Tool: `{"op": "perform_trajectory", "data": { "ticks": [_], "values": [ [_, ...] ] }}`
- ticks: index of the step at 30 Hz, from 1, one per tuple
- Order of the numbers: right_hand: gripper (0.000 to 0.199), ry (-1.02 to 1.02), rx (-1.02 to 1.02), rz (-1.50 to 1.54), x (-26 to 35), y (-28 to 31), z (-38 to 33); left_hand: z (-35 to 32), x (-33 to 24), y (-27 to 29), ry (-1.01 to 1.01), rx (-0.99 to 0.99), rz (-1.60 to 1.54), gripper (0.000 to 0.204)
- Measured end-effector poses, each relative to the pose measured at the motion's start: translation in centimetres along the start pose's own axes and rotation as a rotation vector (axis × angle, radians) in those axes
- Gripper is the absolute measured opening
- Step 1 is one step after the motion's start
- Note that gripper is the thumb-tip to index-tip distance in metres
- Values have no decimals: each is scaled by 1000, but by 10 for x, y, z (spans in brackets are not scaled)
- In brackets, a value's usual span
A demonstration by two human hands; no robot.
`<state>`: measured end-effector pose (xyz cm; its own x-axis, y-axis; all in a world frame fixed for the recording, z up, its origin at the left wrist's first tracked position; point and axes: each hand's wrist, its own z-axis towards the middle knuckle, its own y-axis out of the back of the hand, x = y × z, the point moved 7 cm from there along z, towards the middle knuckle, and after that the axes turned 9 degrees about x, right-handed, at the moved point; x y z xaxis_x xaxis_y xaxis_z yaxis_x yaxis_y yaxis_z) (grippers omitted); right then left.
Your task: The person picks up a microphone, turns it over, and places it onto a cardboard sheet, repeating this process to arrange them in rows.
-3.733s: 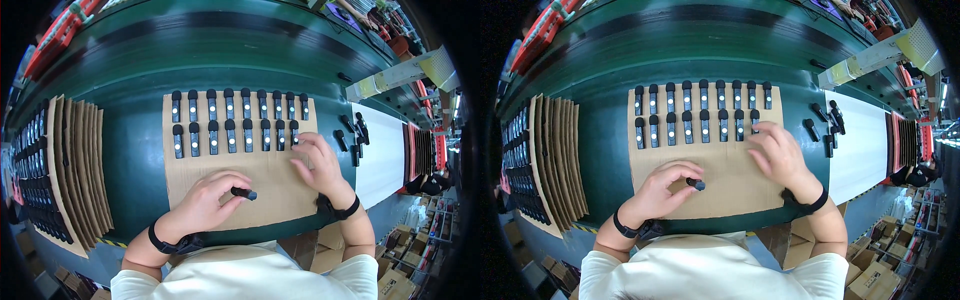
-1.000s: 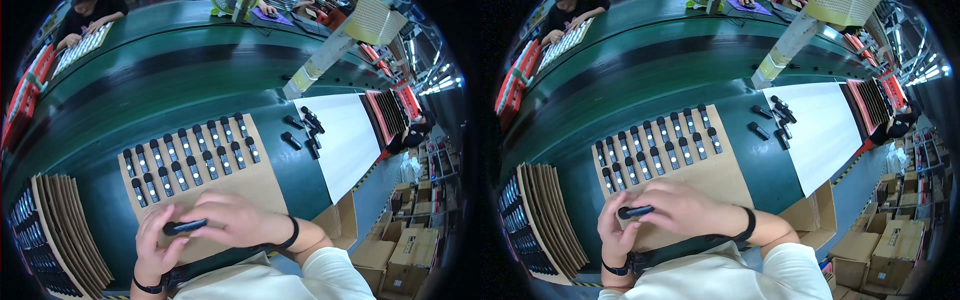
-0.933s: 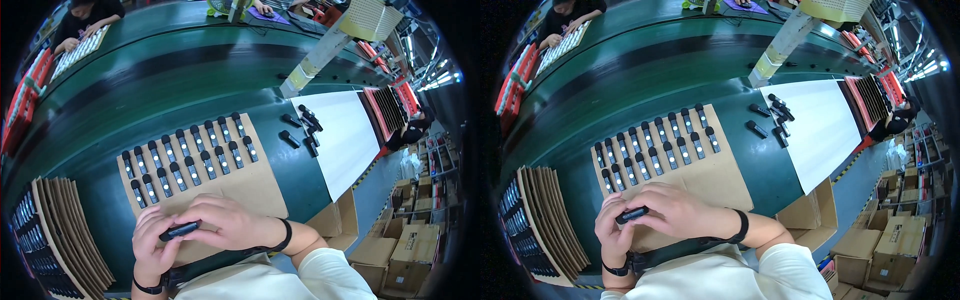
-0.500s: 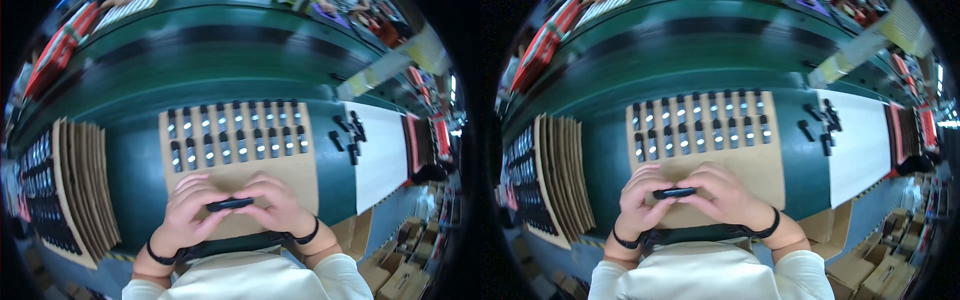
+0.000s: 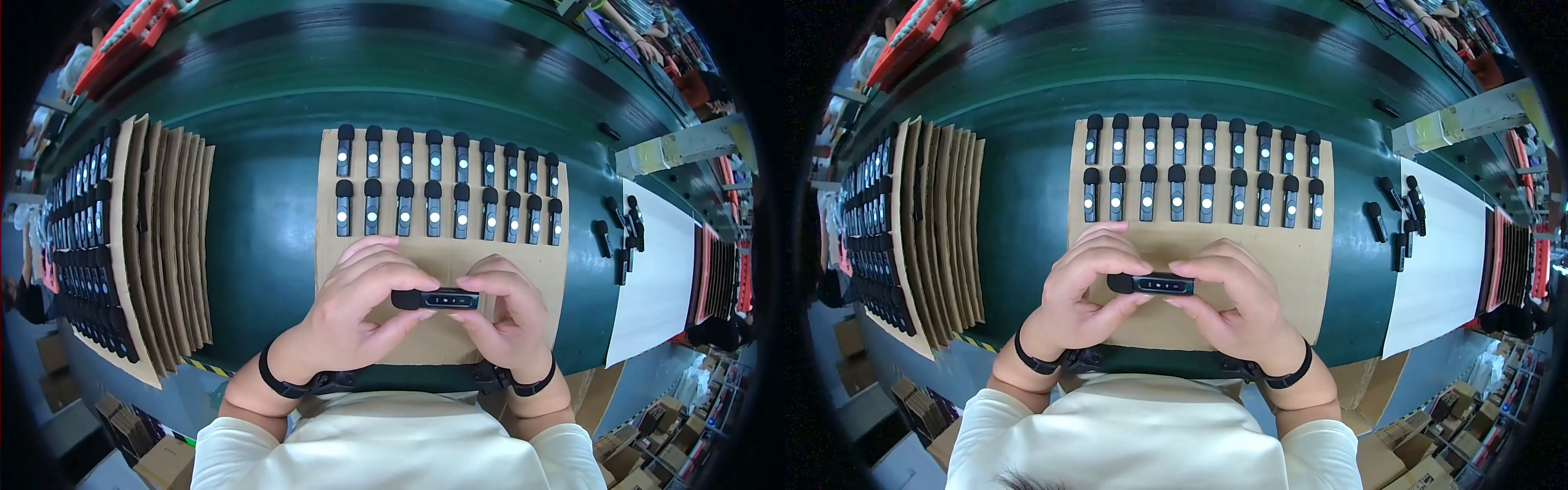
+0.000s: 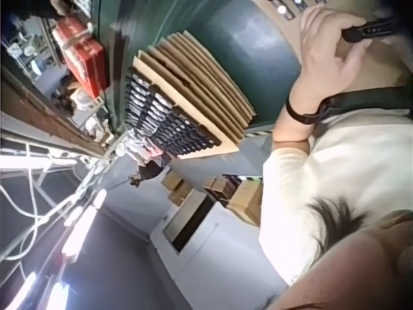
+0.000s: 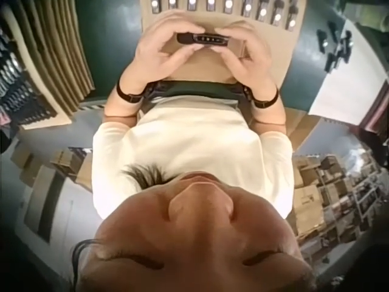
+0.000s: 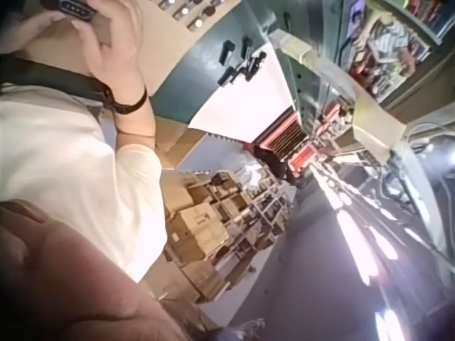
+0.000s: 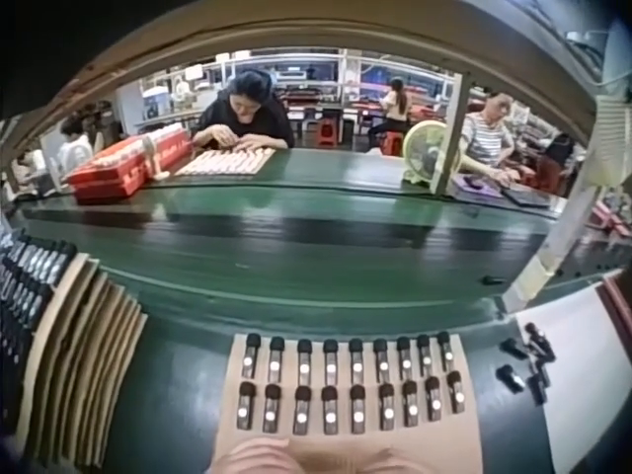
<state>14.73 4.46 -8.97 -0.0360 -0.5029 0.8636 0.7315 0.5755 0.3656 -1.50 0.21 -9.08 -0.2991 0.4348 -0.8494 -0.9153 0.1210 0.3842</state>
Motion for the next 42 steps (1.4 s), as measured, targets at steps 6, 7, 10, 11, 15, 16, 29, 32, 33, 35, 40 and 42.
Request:
{"op": "perform_trajectory", "data": {
  "ticks": [6,7,10,11,15,16,29,32,33,35,40,42],
  "values": [
    [39,21,16,-28,2,0,0,2,-1,0,14,18,17,30],
    [39,23,23,-29,2,0,0,1,-1,0,7,31,24,30],
    [36,29,29,-32,1,-1,0,1,-1,-1,-3,41,32,30],
    [33,34,29,-34,0,-1,0,1,-1,0,-7,38,33,30],
    [33,68,37,-56,1,-2,0,5,-4,-1,41,19,-10,28],
    [35,84,42,-66,2,-2,0,6,-3,-1,67,11,-31,27],
    [31,8,55,122,2,-3,0,3,-2,-12,-2,116,137,27],
    [31,-4,94,106,2,-7,1,4,-3,-14,28,118,117,32],
    [31,-5,93,106,2,-6,0,4,-3,-14,28,119,117,32],
    [28,-96,147,221,-5,-10,-3,3,-3,-13,9,101,147,31],
    [25,-312,117,653,-22,-22,-12,2,-4,-13,-27,59,202,28],
    [23,-360,115,683,-23,-23,-12,2,-4,-13,-33,59,211,29]
  ]
}}
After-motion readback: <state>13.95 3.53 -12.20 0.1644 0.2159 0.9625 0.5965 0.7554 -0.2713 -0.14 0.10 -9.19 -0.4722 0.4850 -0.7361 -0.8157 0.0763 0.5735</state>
